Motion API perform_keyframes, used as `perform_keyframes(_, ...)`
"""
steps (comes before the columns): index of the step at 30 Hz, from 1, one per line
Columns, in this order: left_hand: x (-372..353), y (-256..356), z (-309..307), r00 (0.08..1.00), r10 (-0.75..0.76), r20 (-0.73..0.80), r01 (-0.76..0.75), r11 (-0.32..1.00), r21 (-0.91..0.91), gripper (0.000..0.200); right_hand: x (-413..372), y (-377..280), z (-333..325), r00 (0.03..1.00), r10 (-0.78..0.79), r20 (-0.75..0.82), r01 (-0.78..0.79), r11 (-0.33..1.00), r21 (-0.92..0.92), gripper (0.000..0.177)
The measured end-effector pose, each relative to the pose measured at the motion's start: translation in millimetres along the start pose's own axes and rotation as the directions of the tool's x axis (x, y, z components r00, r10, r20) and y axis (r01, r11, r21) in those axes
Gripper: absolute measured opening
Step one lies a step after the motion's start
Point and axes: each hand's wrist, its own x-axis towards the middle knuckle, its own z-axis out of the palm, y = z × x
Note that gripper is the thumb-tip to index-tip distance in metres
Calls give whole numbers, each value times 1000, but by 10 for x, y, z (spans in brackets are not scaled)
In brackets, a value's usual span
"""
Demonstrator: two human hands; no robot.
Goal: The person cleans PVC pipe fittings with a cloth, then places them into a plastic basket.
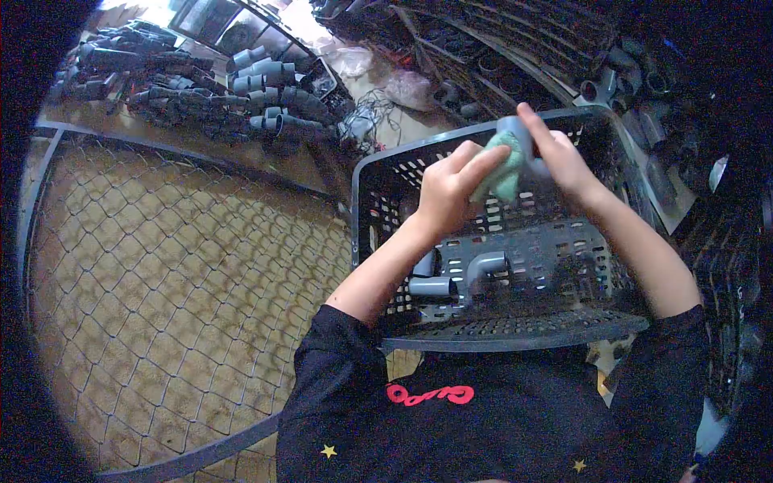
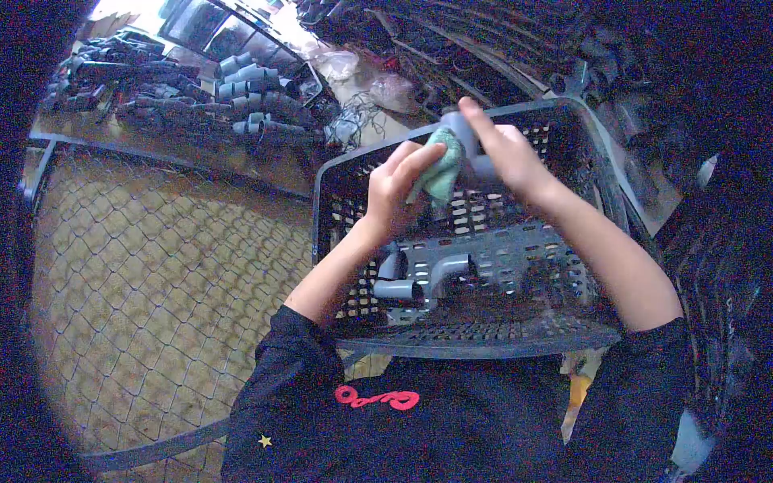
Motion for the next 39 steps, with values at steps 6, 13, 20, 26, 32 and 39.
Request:
perform_keyframes(6,26,-8,-19,1000,-24,-2,24,999,25,61,146,329,15,999,-41,-12,38,984,-171,73)
perform_keyframes(13,-28,11,55,995,-87,53,90,994,-58,65,123,123,-47,951,278,133,-306,899,312,59)
perform_keyframes(20,40,-19,24,999,-40,-31,38,997,-71,61,37,113,69,936,211,281,-302,893,335,57)
perform_keyframes(26,11,120,-7,982,190,10,-189,974,126,45,38,55,34,955,107,275,-257,759,598,50)
perform_keyframes(32,94,1,-2,999,24,-48,-14,979,203,54,23,146,50,969,166,181,-235,839,491,49)
perform_keyframes(39,19,99,-12,993,-104,59,94,985,145,63,64,181,39,908,195,370,-367,795,482,56)
